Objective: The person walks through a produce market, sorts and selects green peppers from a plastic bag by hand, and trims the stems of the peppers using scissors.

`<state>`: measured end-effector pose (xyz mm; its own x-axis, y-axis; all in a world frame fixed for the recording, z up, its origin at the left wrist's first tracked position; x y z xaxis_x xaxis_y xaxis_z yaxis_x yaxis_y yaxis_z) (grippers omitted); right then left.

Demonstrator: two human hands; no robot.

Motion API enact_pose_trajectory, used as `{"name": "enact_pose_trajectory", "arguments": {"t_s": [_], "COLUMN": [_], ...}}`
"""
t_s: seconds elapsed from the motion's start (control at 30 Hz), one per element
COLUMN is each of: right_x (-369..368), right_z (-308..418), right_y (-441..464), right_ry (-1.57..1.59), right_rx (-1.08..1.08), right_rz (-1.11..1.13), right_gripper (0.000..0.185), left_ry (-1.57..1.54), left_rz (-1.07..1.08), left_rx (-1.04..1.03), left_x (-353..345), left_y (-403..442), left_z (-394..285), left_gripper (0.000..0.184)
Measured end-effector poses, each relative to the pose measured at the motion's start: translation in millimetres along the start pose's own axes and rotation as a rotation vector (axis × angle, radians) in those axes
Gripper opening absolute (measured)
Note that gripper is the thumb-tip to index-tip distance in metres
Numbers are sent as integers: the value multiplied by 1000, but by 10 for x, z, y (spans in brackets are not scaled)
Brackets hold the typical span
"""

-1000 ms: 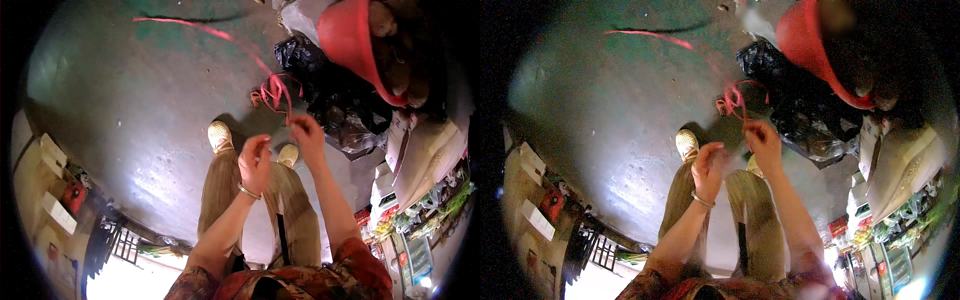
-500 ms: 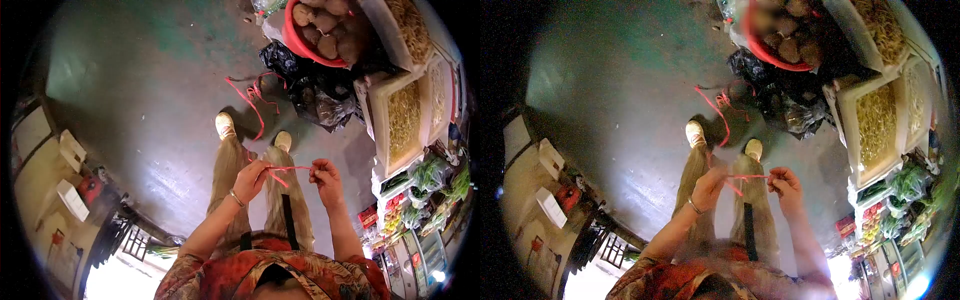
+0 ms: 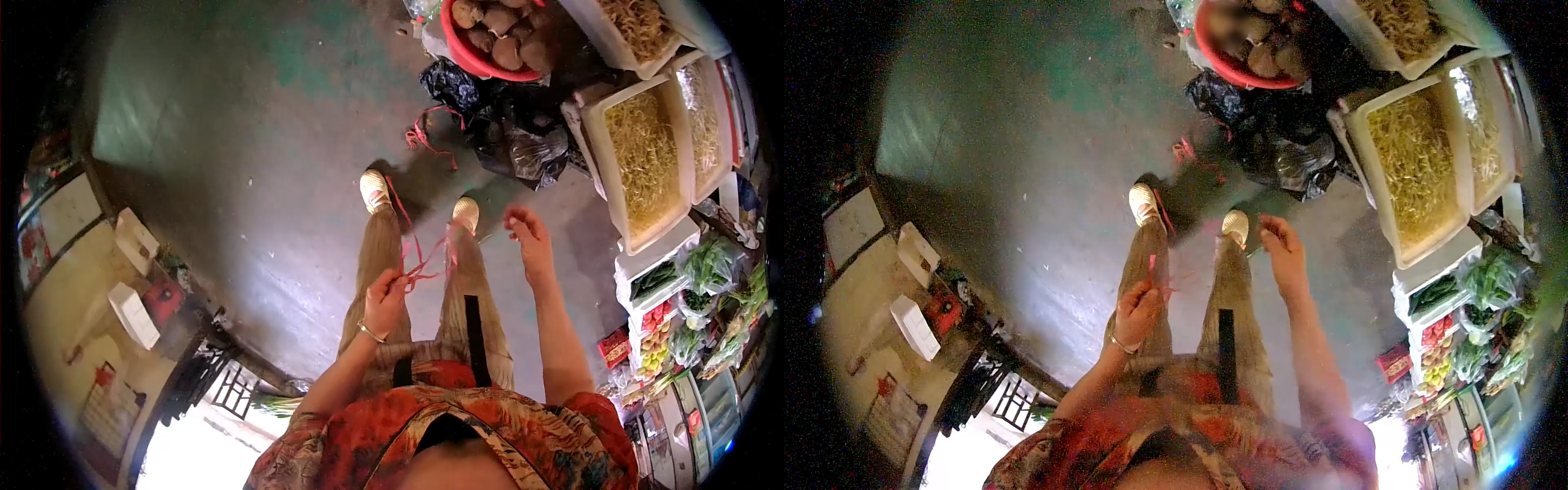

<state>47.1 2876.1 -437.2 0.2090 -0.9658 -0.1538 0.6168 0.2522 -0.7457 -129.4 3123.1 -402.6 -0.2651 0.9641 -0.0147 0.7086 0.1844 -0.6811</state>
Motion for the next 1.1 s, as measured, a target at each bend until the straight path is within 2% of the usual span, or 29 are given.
{"name": "enact_pose_trajectory", "arguments": {"t_s": [0.07, 0.1, 0.17, 0.2, 0.23, 0.3, 0.37, 0.43, 0.47, 0.53, 0.6, 0.63, 0.67, 0.77, 0.8, 0.83, 0.87, 0.9, 0.93, 1.0, 1.1], "right_x": [-60, -92, -314, -458, -610, -796, -965, -1157, -1265, -1343, -1326, -1343, -1232, -1170, -1110, -1057, -959, -833, -787, -588, -318], "right_z": [-181, -336, -730, -861, -1002, -1395, -1752, -2014, -2084, -2261, -2321, -2456, -2685, -1759, -1749, -1447, -1437, -1285, -1115, -961, -699], "right_y": [377, 608, 1135, 1407, 1686, 2384, 3008, 3561, 3779, 4138, 4272, 4474, 4515, 3848, 3656, 3291, 3029, 2733, 2394, 1813, 1017], "right_ry": [-202, -198, -417, -394, -371, -507, -739, -869, -1031, -1175, -1142, -1142, -1139, -640, -392, -243, -100, -362, -302, -156, 247], "right_rx": [26, 17, -51, -10, 29, 87, 3, -10, -68, -236, -340, -180, -193, 245, 96, 333, 147, 173, 130, 2, -192], "right_rz": [60, 58, 150, 197, 245, 263, 212, 257, 305, 264, 125, 165, 168, 20, 73, 22, 87, 16, 3, -35, -73], "right_gripper": [36, 36, 42, 45, 48, 56, 58, 59, 57, 59, 60, 57, 57, 36, 30, 24, 21, 18, 18, 21, 28], "left_ry": [-424, -422, -462, -506, -385, -460, -536, -610, -613, -620, -601, -599, -598, -629, -632, -581, -526, -473, -460, -448, -387], "left_rz": [63, 35, -2, -38, 6, -23, -53, 11, 1, -20, -16, -19, -17, -3, 15, -2, -3, 21, 49, 19, 147], "left_rx": [285, 372, 404, 426, 472, 491, 511, 613, 629, 687, 693, 699, 705, 623, 579, 606, 630, 638, 600, 564, 466], "left_x": [61, 90, 57, 44, 42, -40, 27, 36, 85, 184, 202, 199, 198, 191, 173, 173, 155, 141, 141, 81, 55], "left_y": [15, 29, 133, 207, 278, 369, 486, 540, 564, 601, 606, 617, 612, 641, 678, 657, 642, 670, 667, 681, 663], "left_z": [390, 570, 737, 854, 1064, 1309, 1437, 1435, 1434, 1464, 1516, 1518, 1500, 1442, 1374, 1407, 1436, 1397, 1381, 1282, 1301], "left_gripper": [11, 11, 11, 11, 13, 13, 14, 12, 12, 11, 11, 11, 11, 12, 13, 13, 13, 13, 13, 13, 11]}}
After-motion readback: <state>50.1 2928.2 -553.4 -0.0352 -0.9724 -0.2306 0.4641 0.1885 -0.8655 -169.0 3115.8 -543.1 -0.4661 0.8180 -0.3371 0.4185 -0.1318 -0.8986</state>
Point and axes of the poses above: each hand's wrist, its own y-axis towards the middle knuckle, its own x-axis out of the back of the hand, z = x × y, the point moved 8 cm from there along y, towards the middle knuckle, and after that the axes turned 8 degrees about z, right-handed, at the moved point
